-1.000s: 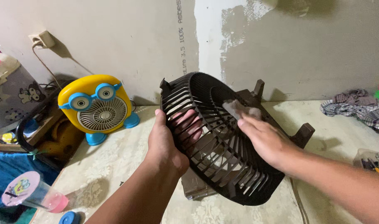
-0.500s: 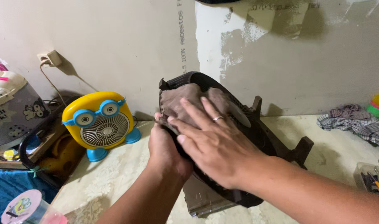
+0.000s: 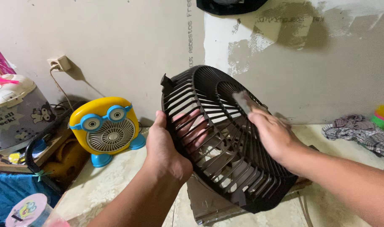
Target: The person removes the front grille of a box fan, unscrews its fasteners with a screwdriver, and wipes the grille with a cloth. They lift the grille off the fan body and continue wiping its slats and edges.
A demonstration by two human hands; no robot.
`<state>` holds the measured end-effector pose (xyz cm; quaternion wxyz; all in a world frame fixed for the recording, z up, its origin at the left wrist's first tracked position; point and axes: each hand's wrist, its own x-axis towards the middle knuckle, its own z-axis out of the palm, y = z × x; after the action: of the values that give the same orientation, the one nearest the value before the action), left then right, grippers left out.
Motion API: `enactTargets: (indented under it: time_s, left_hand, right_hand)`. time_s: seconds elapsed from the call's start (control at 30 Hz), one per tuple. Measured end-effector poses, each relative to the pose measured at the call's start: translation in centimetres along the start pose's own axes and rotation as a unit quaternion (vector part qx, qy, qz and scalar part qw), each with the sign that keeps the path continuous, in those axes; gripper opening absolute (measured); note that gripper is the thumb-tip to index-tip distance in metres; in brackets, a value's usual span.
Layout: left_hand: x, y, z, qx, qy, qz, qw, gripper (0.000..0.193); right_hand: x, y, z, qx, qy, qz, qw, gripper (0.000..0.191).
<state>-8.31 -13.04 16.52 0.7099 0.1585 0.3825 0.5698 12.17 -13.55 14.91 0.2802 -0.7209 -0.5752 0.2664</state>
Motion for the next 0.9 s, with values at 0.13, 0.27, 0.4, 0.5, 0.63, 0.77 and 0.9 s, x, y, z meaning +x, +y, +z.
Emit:
enactTargets:
  time_s: [0.13,0.27,0.4,0.5,0.63,0.77,0.9]
  left_hand:
    - [0.3,-0.5,0.3,-0.012,-0.019,0.012,1.0,0.063]
    - [0.4,-0.9,0.4,-0.08,-0.064,-0.04,0.994,0.057]
    - [0.6,-0.7,-0.1,-0.082,-0.078,-0.062,0.992,0.065]
    - [1.1,-0.4,-0.7,-0.073,-0.056,-0.013,0.996,0.061]
    - [1.4,0.4,-1.5,-0.055,-0.002,0.001,0.998,0.064]
    - [1.4,0.6,-1.5,-0.057,-0.011,-0.004,0.998,0.063]
    - [1.6,0.2,-1.0,-0.043,-0.005,-0.003,0.999,0.063]
  right_hand:
    - [-1.8,-3.3,2.0,0.067,0.01,-0.188,0.98,0.065]
    - [-3.5,-5.6,4.6,-0.188,0.045,-0.348,0.917,0.048]
    - [-3.2,-5.1,4.2,-0.312,0.104,-0.457,0.826,0.047]
    - [-2.0,-3.6,3.4,-0.129,-0.068,-0.272,0.951,0.062]
    - [0.0,-0.4,1.1,-0.144,-0.01,-0.176,0.974,0.058]
    - [2.1,2.2,-0.9,-0.218,-0.005,-0.074,0.973,0.06]
    - [2.7,2.4,-1.1,-0.181,0.022,-0.042,0.982,0.058]
